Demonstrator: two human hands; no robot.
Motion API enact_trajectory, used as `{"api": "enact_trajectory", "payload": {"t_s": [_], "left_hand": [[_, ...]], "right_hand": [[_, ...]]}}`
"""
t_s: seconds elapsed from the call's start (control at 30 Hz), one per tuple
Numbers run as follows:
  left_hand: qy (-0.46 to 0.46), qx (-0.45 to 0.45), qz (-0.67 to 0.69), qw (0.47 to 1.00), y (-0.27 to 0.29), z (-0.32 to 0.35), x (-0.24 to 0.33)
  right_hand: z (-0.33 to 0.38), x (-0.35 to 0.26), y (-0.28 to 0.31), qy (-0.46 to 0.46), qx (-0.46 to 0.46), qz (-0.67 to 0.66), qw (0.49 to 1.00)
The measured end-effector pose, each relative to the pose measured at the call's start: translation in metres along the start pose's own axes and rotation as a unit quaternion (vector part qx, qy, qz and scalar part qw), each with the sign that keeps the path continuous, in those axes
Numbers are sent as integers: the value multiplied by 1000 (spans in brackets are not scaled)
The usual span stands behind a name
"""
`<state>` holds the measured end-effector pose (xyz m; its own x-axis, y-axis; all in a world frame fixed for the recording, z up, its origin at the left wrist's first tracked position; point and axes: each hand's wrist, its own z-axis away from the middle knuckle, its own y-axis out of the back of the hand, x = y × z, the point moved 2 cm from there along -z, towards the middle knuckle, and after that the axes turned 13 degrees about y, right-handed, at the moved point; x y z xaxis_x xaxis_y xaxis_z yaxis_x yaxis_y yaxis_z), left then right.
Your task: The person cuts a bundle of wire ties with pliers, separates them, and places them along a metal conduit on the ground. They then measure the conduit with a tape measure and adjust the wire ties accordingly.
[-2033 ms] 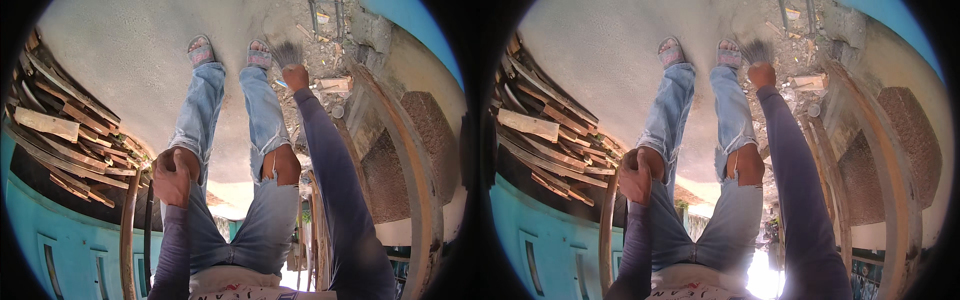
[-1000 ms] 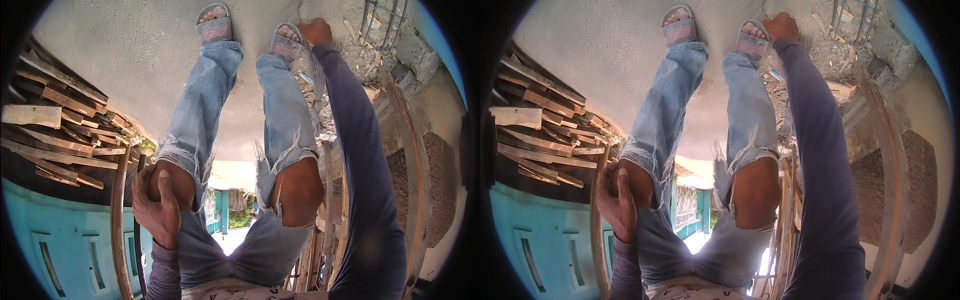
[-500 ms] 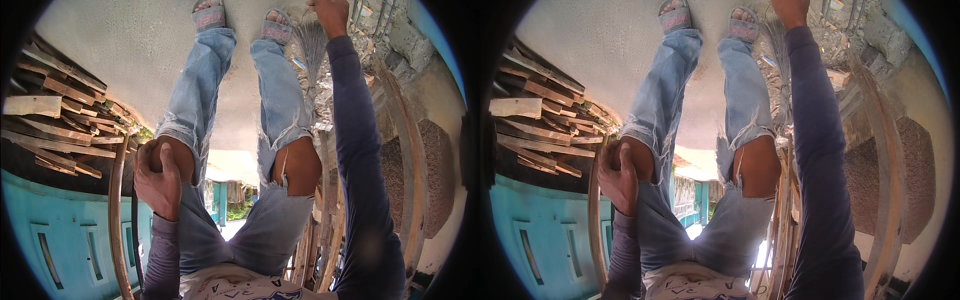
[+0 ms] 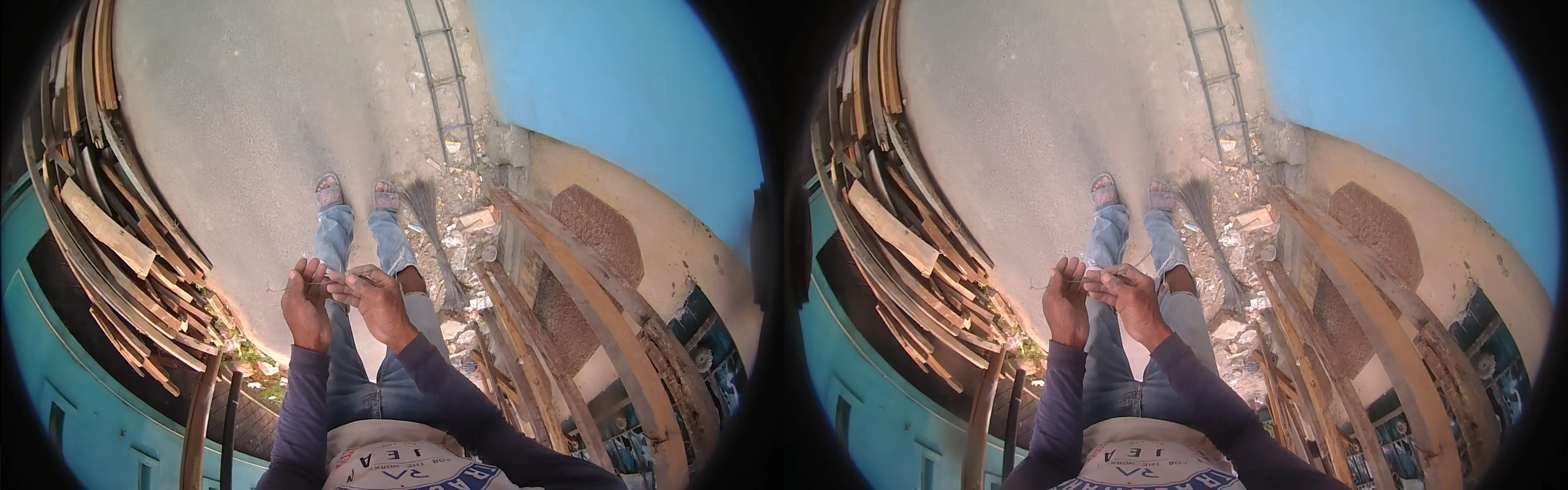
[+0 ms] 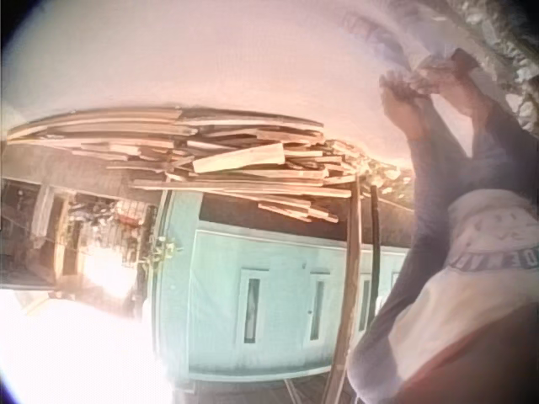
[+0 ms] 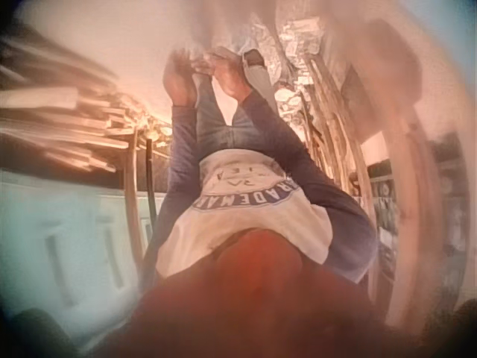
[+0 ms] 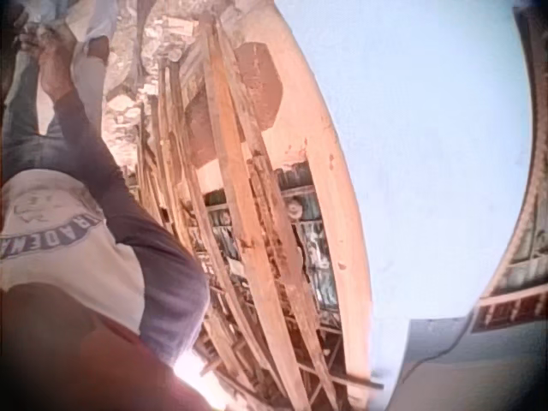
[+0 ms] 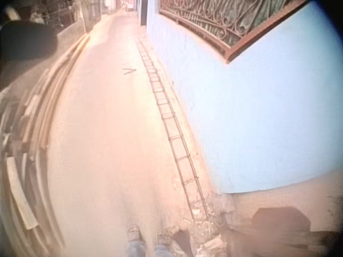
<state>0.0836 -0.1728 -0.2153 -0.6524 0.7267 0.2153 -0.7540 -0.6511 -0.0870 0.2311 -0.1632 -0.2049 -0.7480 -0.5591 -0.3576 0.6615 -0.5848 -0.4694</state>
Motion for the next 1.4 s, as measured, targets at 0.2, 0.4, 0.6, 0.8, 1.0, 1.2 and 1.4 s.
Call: {"api": "enact_trajectory", "payload": {"t_s": [0.2,0.4,0.6,0.8,1.0,1.2,1.4], "left_hand": [[-158,8,-11,987,2,83,116],[-152,-181,109,966,-21,145,214],[-168,-311,144,924,-72,173,297],[-154,-186,133,961,-127,181,372],[-210,-127,81,966,-179,126,480],[-260,-127,98,952,-250,123,613],[-316,-67,97,942,-349,117,723]], "right_hand": [[96,-16,-103,-81,-70,286,952],[126,-90,-258,544,-160,583,582],[95,-120,-320,359,-235,560,709],[38,-185,-371,520,-208,585,587],[-77,-236,-416,507,-259,548,613],[-160,-316,-539,202,-352,482,777],[-215,-404,-658,155,-363,425,814]]}}
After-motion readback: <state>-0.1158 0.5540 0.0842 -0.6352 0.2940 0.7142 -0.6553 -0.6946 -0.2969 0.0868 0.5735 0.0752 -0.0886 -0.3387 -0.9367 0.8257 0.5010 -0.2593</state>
